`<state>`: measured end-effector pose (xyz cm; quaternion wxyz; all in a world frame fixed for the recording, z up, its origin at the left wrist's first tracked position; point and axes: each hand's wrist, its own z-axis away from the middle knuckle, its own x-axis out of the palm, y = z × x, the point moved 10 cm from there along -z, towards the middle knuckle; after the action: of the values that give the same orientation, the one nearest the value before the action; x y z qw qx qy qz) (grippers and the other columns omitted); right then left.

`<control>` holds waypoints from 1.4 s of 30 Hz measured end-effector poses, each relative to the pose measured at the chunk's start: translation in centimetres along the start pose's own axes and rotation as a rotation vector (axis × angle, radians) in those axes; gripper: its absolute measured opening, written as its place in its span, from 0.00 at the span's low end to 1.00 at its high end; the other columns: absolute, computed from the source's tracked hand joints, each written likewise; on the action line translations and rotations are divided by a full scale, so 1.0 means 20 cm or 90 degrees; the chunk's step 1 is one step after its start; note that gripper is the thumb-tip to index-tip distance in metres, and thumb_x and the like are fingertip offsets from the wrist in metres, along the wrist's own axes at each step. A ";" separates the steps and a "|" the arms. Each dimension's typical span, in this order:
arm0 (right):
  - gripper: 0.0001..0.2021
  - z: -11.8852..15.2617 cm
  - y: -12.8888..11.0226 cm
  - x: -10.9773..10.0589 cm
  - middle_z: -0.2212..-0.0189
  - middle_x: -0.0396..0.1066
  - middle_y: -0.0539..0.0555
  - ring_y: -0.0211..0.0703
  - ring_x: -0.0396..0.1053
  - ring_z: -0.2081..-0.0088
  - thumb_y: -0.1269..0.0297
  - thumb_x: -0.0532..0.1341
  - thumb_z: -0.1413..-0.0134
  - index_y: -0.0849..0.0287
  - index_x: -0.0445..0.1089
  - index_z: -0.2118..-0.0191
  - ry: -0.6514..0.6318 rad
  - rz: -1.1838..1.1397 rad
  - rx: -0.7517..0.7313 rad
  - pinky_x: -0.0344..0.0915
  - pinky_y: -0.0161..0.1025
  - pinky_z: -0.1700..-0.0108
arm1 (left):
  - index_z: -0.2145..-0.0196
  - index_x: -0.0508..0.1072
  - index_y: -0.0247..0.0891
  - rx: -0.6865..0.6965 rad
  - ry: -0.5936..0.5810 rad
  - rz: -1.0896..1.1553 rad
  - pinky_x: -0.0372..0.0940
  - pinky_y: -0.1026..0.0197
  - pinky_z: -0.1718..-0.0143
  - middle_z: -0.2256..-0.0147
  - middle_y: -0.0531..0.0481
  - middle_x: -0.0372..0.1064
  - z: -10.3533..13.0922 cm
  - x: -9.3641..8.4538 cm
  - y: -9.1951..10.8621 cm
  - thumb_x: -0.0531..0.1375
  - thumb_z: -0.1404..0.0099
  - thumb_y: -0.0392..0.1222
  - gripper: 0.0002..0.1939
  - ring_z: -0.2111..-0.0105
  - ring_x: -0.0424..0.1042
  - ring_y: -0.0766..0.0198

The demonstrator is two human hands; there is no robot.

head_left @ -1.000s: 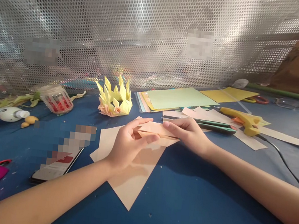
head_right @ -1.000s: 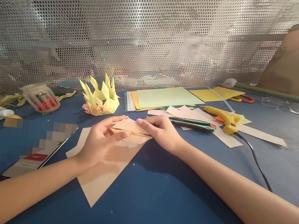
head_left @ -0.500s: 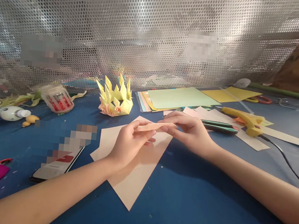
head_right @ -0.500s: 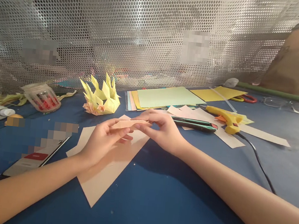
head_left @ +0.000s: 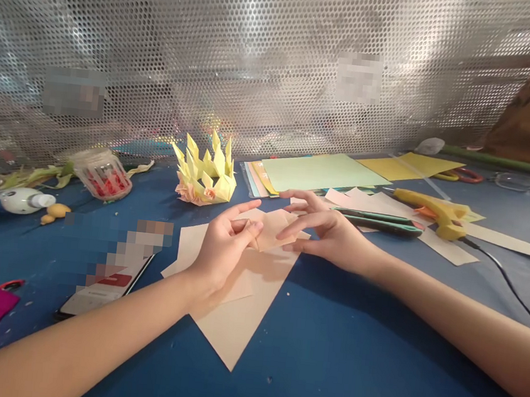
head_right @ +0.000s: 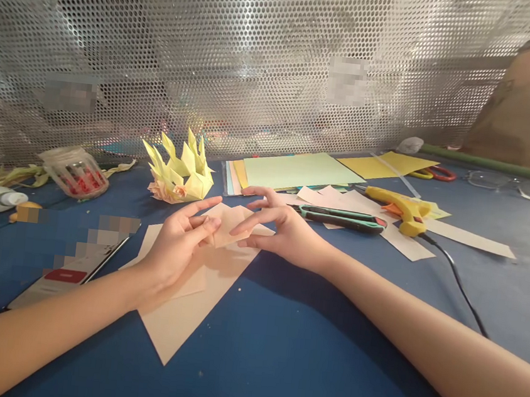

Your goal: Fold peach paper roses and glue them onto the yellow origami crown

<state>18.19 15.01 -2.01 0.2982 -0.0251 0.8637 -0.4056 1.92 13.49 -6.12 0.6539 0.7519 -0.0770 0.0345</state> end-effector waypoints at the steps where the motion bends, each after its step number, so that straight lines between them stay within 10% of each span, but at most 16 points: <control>1: 0.07 0.00 0.01 0.01 0.37 0.68 0.55 0.55 0.69 0.38 0.54 0.76 0.49 0.44 0.86 0.64 -0.014 -0.011 0.016 0.71 0.50 0.40 | 0.44 0.75 0.36 -0.002 0.005 0.003 0.58 0.68 0.72 0.79 0.62 0.67 0.00 -0.01 0.00 0.69 0.37 0.42 0.24 0.78 0.60 0.73; 7: 0.15 0.01 0.06 0.08 0.62 0.84 0.55 0.49 0.81 0.60 0.53 0.74 0.47 0.50 0.85 0.54 -0.090 -0.053 0.090 0.78 0.43 0.57 | 0.49 0.75 0.39 -0.038 -0.015 -0.013 0.63 0.66 0.69 0.72 0.56 0.76 0.00 0.01 -0.03 0.72 0.41 0.43 0.23 0.74 0.71 0.69; 17: 0.12 -0.01 -0.02 0.06 0.65 0.85 0.51 0.45 0.82 0.62 0.67 0.67 0.46 0.50 0.86 0.59 -0.093 -0.014 0.050 0.77 0.37 0.58 | 0.65 0.69 0.42 -0.026 -0.059 -0.017 0.63 0.66 0.68 0.75 0.57 0.76 0.01 0.05 -0.02 0.72 0.40 0.41 0.14 0.71 0.76 0.67; 28: 0.08 0.00 -0.01 -0.07 0.61 0.85 0.52 0.52 0.83 0.57 0.61 0.70 0.46 0.51 0.86 0.61 0.111 -0.015 0.069 0.80 0.44 0.54 | 0.44 0.64 0.47 0.019 -0.042 0.091 0.70 0.59 0.51 0.61 0.55 0.81 0.00 0.04 0.02 0.71 0.42 0.37 0.31 0.57 0.79 0.64; 42: 0.06 0.03 -0.09 -0.08 0.66 0.85 0.48 0.52 0.83 0.61 0.54 0.77 0.54 0.42 0.85 0.68 0.188 -0.079 0.061 0.82 0.48 0.55 | 0.65 0.87 0.46 0.119 -0.001 0.003 0.75 0.51 0.47 0.59 0.51 0.85 0.05 0.03 0.12 0.75 0.41 0.39 0.06 0.54 0.83 0.54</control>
<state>19.35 13.82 -0.18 0.1430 -0.0042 0.8746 -0.4633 2.12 12.05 -3.91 0.5807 0.8095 -0.0756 0.0423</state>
